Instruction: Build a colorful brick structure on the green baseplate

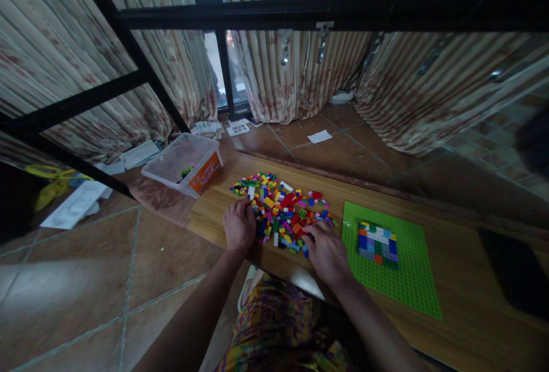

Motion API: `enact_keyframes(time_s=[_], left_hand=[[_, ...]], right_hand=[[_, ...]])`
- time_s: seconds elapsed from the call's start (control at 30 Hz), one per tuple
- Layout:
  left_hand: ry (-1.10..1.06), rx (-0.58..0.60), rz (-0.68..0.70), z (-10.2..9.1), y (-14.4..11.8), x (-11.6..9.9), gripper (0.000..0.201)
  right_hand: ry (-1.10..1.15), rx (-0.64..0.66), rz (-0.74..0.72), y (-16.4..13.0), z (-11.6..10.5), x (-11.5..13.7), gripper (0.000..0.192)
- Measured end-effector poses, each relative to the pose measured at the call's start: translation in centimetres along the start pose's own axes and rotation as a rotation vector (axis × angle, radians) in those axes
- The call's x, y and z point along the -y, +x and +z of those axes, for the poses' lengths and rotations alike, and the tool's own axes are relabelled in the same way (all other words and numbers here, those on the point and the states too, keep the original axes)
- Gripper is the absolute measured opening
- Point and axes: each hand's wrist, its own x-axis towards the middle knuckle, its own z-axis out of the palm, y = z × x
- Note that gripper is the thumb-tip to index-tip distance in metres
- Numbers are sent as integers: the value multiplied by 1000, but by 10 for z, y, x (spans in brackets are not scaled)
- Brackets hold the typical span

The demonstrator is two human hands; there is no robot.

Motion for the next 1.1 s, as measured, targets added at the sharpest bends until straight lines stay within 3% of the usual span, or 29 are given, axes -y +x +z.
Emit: enact_keyframes(time_s=[0.1, 0.33, 0.5, 0.73, 0.97, 1.1], left_hand=[[4, 2, -4, 0, 0, 0, 24], [6, -4, 8, -1, 0, -1, 24], [4, 7, 30, 0, 2, 2, 25], [21, -5, 36, 1, 5, 4, 26], [52, -11, 45, 2, 6, 5, 29], [68, -21, 68, 4, 7, 8, 29]], right_hand=[[227, -27, 60, -1, -4, -1, 19], [975, -21, 426, -8, -10, 4, 41], [1182, -45, 483, -17, -19, 11, 44], [1167, -100, 453, -39, -41, -16, 38], [850, -435, 554, -56, -79, -97, 48], [600, -492, 552, -54, -97, -142, 47]])
